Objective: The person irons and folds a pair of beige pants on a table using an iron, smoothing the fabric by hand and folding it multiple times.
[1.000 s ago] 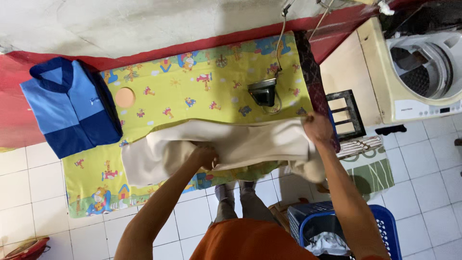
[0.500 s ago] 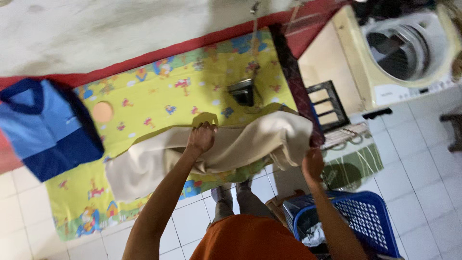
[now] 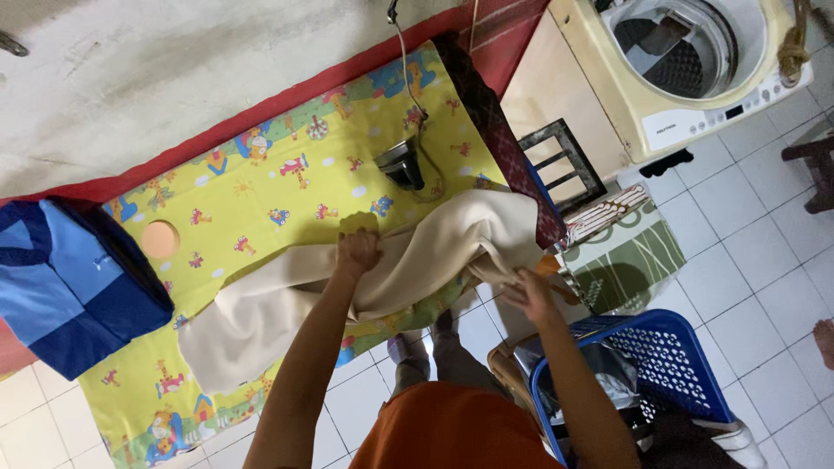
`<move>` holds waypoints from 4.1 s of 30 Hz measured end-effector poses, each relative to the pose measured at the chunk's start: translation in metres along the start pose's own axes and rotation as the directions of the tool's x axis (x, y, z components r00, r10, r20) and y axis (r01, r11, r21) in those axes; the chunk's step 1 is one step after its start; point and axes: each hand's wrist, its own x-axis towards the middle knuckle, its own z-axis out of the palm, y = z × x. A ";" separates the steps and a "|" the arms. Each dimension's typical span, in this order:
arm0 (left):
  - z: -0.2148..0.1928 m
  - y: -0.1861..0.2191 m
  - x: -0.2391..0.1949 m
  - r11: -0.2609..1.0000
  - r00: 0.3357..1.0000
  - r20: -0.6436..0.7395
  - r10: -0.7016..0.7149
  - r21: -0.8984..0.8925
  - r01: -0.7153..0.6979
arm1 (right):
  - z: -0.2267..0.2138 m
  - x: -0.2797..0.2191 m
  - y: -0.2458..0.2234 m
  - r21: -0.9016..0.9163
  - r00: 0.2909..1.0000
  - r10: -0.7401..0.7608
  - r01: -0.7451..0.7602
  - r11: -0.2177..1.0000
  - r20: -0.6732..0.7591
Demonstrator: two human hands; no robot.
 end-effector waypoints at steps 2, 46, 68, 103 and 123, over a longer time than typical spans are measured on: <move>0.018 -0.012 0.007 1.000 0.998 0.052 -0.025 -0.009 0.025 | -0.004 -0.015 -0.021 -0.230 0.993 -0.094 0.074 0.970 -0.078; 0.003 -0.012 -0.180 0.962 0.953 -0.216 0.212 -0.128 -0.243 | 0.047 0.083 -0.121 -0.808 0.349 -0.849 0.571 -0.143 0.397; 0.016 -0.043 -0.236 0.956 0.862 -0.425 -0.274 -0.217 0.197 | 0.259 -0.055 0.025 -0.151 0.086 -0.286 0.965 -0.212 0.954; 0.120 -0.181 -0.328 0.959 0.801 -0.532 -0.275 -0.214 0.187 | 0.315 -0.157 0.092 -0.214 0.084 -0.250 0.805 -0.553 0.965; 0.114 -0.280 -0.397 0.655 0.685 0.097 -0.722 -0.223 0.722 | 0.373 -0.161 0.169 -0.082 0.039 -0.107 0.902 -0.425 0.993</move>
